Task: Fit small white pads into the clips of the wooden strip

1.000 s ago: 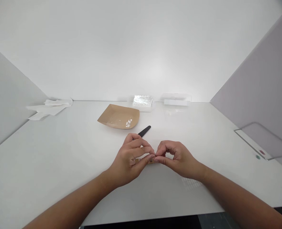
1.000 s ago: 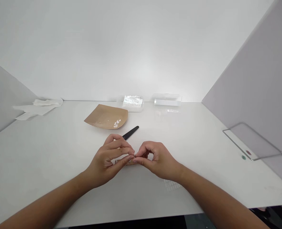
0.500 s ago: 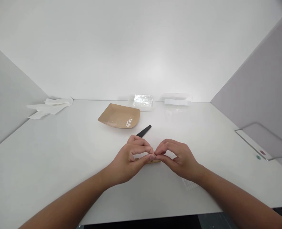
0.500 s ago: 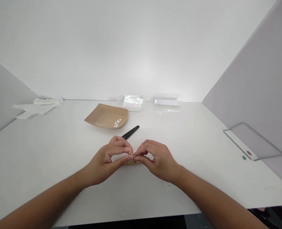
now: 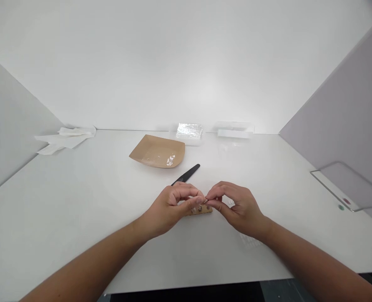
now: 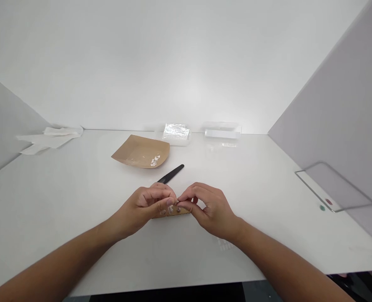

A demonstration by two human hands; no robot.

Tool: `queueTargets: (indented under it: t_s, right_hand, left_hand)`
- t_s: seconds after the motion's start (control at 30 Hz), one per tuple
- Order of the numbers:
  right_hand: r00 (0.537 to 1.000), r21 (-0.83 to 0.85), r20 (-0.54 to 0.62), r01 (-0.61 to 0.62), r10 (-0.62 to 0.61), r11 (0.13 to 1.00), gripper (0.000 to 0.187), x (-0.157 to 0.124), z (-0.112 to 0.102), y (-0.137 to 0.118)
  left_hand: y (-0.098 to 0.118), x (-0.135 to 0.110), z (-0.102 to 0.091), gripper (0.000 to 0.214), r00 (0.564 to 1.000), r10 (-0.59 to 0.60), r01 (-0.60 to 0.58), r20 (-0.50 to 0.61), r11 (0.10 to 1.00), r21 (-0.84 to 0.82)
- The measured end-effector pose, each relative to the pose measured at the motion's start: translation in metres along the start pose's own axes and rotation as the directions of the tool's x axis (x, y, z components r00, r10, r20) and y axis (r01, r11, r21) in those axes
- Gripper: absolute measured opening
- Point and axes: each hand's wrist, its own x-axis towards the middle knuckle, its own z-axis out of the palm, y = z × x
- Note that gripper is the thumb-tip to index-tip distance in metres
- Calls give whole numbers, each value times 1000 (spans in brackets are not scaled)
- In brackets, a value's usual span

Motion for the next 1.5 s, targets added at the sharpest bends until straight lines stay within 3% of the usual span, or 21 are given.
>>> queueTargets:
  t_s: [0.23, 0.73, 1.5]
  right_hand:
    - [1000, -27, -11, 11, -12, 1000, 4, 1, -1, 1]
    - [965, -155, -28, 254, -261, 955, 10, 3, 0, 7]
    - [967, -154, -11, 250, -255, 956, 12, 3, -2, 10]
  left_hand:
    - [-4, -3, 2, 25, 995, 27, -22, -97, 998, 53]
    - [-8, -2, 6, 15, 969, 151, -107, -197, 970, 218]
    - [-6, -4, 6, 18, 931, 202, -130, -303, 961, 242]
